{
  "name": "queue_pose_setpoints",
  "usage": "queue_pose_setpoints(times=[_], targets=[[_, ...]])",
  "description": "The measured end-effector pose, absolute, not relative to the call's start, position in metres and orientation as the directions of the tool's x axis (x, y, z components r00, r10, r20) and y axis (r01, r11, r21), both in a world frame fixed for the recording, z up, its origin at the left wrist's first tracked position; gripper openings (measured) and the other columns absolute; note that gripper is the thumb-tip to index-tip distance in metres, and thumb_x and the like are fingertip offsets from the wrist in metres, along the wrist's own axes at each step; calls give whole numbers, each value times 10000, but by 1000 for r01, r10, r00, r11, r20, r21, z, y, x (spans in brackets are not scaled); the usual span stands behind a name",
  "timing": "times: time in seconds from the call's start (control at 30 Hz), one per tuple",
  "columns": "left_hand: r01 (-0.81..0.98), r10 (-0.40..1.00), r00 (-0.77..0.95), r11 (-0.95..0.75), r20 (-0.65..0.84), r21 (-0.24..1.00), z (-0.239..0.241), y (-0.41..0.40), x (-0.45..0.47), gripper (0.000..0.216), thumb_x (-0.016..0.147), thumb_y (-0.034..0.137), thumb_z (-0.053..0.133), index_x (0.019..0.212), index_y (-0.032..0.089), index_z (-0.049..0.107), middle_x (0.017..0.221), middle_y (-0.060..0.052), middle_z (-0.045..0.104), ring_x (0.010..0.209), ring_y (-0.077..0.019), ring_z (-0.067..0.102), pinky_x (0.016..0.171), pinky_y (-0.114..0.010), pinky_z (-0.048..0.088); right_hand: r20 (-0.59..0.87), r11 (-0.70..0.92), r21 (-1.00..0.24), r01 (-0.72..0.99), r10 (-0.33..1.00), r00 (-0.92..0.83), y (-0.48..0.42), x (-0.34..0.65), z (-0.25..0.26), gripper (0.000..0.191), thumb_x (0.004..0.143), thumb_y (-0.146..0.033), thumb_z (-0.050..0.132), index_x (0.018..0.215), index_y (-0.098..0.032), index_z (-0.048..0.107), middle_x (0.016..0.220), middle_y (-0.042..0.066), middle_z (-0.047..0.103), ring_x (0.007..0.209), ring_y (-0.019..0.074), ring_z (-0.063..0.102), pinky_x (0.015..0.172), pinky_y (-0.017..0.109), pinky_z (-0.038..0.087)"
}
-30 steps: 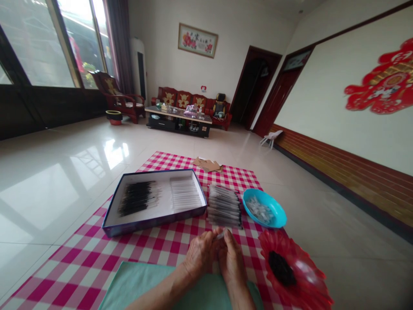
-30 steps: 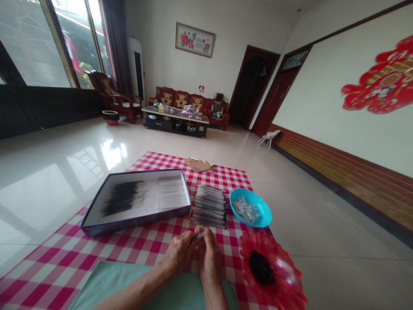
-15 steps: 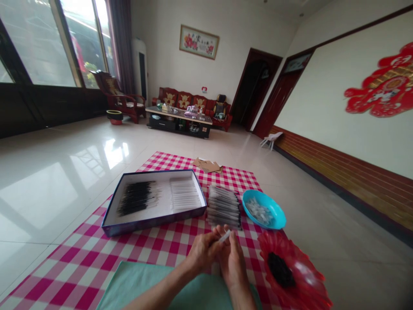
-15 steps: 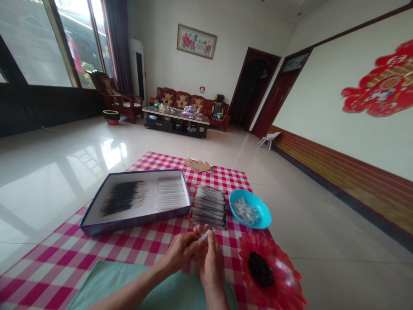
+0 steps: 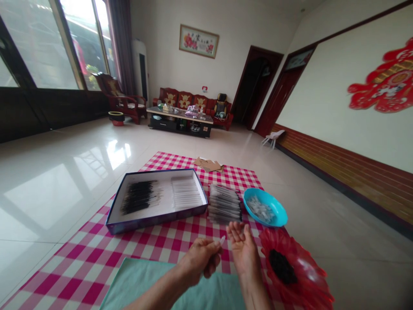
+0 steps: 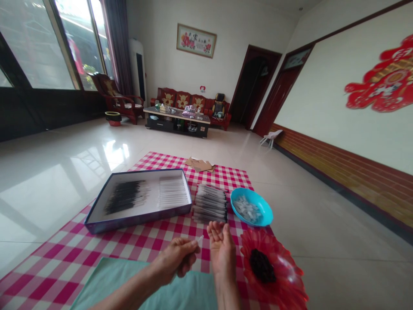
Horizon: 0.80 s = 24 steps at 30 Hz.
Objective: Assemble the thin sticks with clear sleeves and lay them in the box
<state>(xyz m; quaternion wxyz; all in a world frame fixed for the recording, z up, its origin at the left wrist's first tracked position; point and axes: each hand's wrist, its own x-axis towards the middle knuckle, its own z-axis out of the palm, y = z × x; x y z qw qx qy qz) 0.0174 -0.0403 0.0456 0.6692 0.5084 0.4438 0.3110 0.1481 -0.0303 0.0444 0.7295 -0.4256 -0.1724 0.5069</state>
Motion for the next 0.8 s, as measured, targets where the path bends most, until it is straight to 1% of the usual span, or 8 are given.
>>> queue_pose_setpoints(times=[0.07,0.13,0.23,0.3,0.4,0.5,0.63,0.8], targets=[[-71,839,446,382,-313,921,45,-38,15,451,734,598,481,735,152,549,475,42,474,323,-70,362,322,-193,238,-191,129,-725,-677,906,377,-26,159,56,245,675,-416,723,773,-210,636,745,1,736,792,169,694,790,339,547],[-54,867,429,305,-254,951,41,-32,12,428,741,578,483,717,155,539,473,42,472,329,-71,370,329,-193,242,-201,108,-705,-700,917,344,-25,164,65,268,664,-379,745,837,-206,637,759,5,732,789,161,689,741,311,554],[200,943,332,-58,-12,978,33,-21,10,349,831,461,436,691,162,551,527,11,515,438,-103,479,429,-212,344,-252,13,-748,-664,920,301,-30,164,68,342,641,-350,764,920,-198,637,701,-13,699,674,134,668,585,235,540],[405,930,286,-335,230,851,26,-15,8,299,882,364,399,738,172,577,632,-17,568,585,-132,552,548,-232,397,-282,-63,-799,-598,918,280,-33,165,66,348,647,-374,743,919,-182,641,634,-32,648,580,110,626,500,202,500],[559,841,333,-541,427,629,14,-10,6,283,924,289,337,842,187,588,737,-36,591,687,-152,579,620,-245,417,-252,-106,-909,-403,910,328,-29,177,65,325,691,-429,650,879,-164,650,582,-39,576,521,103,573,457,203,464],[581,779,387,-622,493,525,4,-8,6,272,941,268,320,897,197,579,751,-32,587,686,-146,581,618,-235,432,-190,-89,-964,-249,887,420,-8,211,72,271,698,-390,590,845,-170,650,589,-26,572,523,117,562,445,214,446],[600,759,387,-638,524,482,-3,-6,7,243,942,251,329,957,206,567,766,-29,583,701,-147,577,631,-237,447,-96,-99,-995,-26,813,574,34,271,82,186,642,-277,584,796,-186,635,615,-18,602,516,127,553,430,214,403],[628,786,364,-603,499,492,-1,-6,7,242,939,237,332,999,220,565,794,-31,578,749,-153,572,664,-242,455,91,-123,-957,263,732,675,67,315,91,224,626,-281,584,812,-185,663,762,45,672,790,218,625,647,289,470]])
